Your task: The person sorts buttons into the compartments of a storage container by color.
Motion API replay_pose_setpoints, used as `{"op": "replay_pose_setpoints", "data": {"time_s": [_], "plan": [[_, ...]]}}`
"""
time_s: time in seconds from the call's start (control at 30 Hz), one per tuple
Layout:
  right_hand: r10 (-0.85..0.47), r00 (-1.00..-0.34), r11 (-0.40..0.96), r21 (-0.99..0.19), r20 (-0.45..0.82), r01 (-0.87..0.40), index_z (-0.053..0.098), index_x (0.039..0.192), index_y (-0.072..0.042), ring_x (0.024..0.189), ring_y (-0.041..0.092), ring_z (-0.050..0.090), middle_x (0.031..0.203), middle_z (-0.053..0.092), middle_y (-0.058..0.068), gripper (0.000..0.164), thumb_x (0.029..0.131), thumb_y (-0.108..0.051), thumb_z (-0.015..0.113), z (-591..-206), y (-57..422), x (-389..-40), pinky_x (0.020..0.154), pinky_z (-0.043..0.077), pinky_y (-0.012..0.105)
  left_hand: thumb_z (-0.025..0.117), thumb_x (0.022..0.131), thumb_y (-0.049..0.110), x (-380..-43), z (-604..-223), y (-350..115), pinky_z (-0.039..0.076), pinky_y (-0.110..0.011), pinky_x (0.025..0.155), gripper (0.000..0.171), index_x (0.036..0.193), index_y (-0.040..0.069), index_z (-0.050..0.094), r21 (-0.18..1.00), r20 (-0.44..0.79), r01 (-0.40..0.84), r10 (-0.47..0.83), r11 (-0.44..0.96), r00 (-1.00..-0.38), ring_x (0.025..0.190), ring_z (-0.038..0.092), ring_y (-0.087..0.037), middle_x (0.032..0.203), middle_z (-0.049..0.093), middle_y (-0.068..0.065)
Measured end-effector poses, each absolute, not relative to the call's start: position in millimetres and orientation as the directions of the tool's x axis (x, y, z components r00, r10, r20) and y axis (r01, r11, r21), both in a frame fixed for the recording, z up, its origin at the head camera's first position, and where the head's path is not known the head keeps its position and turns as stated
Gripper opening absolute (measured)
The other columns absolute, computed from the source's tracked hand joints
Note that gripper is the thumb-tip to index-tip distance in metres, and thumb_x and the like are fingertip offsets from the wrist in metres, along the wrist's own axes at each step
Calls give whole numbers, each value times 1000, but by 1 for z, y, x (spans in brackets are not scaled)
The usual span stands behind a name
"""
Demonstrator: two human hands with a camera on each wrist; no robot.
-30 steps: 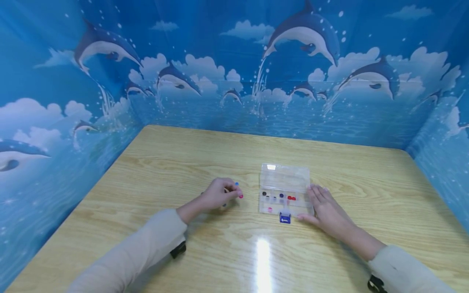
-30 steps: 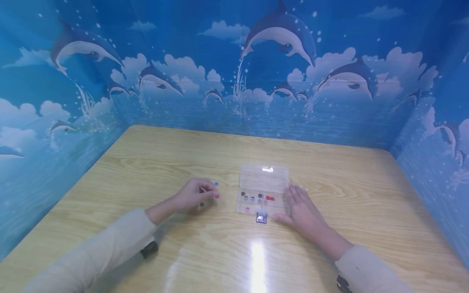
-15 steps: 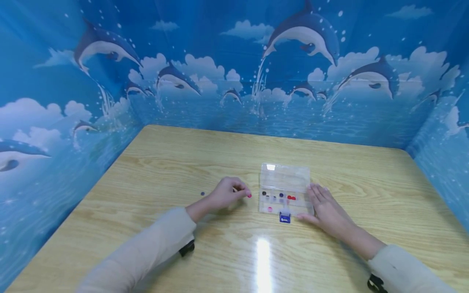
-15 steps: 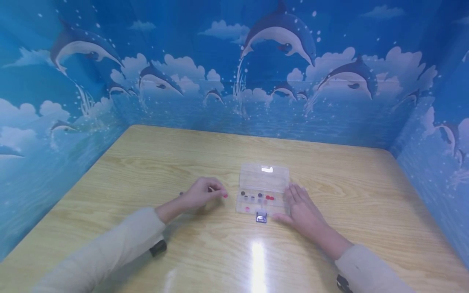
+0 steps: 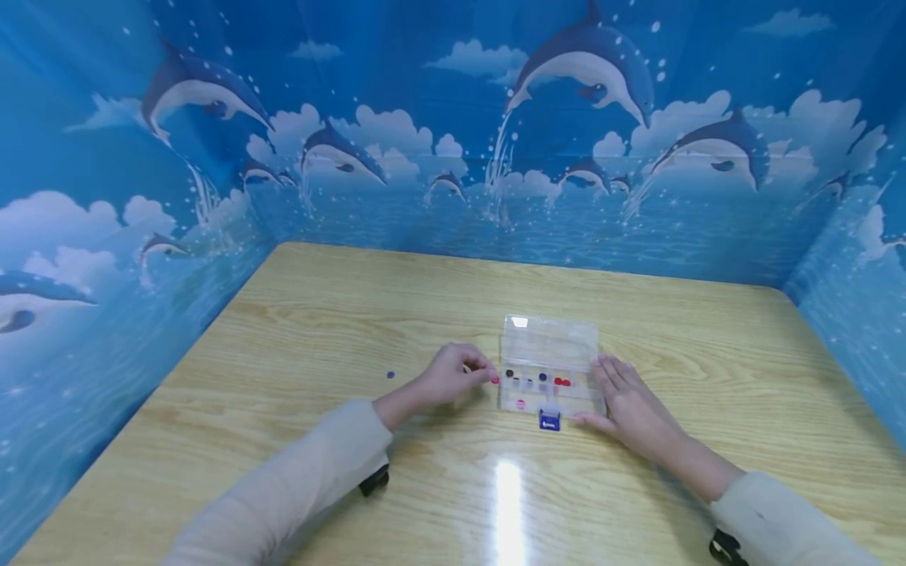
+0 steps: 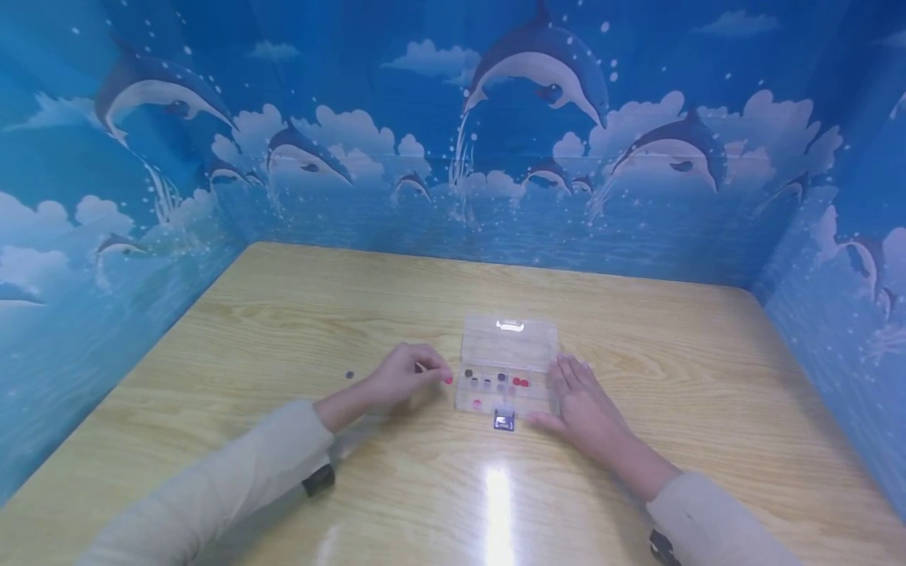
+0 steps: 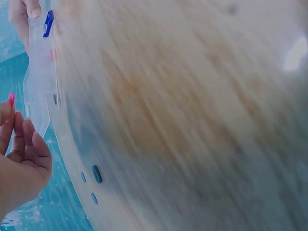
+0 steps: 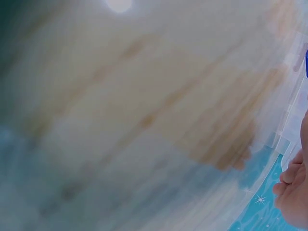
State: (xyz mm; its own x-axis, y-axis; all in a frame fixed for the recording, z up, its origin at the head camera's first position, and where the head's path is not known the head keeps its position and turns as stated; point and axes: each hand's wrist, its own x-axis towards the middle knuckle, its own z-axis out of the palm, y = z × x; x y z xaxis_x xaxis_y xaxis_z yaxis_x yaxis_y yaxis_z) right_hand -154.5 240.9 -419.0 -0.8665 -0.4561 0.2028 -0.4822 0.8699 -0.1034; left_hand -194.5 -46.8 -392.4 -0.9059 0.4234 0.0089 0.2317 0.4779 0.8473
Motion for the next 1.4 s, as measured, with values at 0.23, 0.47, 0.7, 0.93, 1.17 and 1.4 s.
{"op": "replay_pose_setpoints", "data": {"time_s": [0.23,0.47,0.7,0.93,1.17,1.4], "plan": [[-454,-869,872,-98,197,-479,39,130,16,129,46,35,136,39,34,88,80,-52,63,-419,241,-155,107,28,54,66,83,10,-194,-396,-38,46,-16,65,8,85,3,70,842,28,251,426,478,-904,74,54,-9,86,67,-8],[-460,-864,870,-90,206,-485,40,129,16,128,46,36,135,41,34,88,79,-52,63,-419,241,-155,106,29,54,67,82,8,-194,-397,-27,46,-15,65,7,84,2,70,841,40,266,435,471,-899,73,54,-8,84,66,-9],[-457,-868,871,-100,195,-481,39,130,16,129,46,36,136,40,33,88,80,-52,63,-418,240,-155,107,29,54,66,82,5,-190,-397,-17,43,-14,61,5,83,2,70,831,28,267,443,488,-896,70,50,-7,82,64,-7],[-456,-870,872,-99,187,-479,39,131,16,129,46,35,136,40,33,88,80,-52,62,-417,240,-156,107,28,54,65,83,6,-188,-396,-10,39,-14,56,6,83,5,71,793,1,270,441,546,-897,65,46,-6,82,63,-4],[-461,-865,871,-86,197,-484,39,130,16,129,46,36,136,40,33,88,79,-53,63,-417,240,-156,107,29,54,67,83,10,-189,-398,-7,41,-15,57,5,84,7,71,749,-22,279,444,601,-896,66,47,-5,84,64,-1],[-458,-867,872,-87,197,-481,39,130,16,129,46,36,136,40,33,89,79,-53,62,-418,240,-155,107,29,54,69,82,12,-189,-397,-5,45,-15,70,8,87,7,72,676,23,378,494,633,-869,77,57,-8,88,68,-3]]}}
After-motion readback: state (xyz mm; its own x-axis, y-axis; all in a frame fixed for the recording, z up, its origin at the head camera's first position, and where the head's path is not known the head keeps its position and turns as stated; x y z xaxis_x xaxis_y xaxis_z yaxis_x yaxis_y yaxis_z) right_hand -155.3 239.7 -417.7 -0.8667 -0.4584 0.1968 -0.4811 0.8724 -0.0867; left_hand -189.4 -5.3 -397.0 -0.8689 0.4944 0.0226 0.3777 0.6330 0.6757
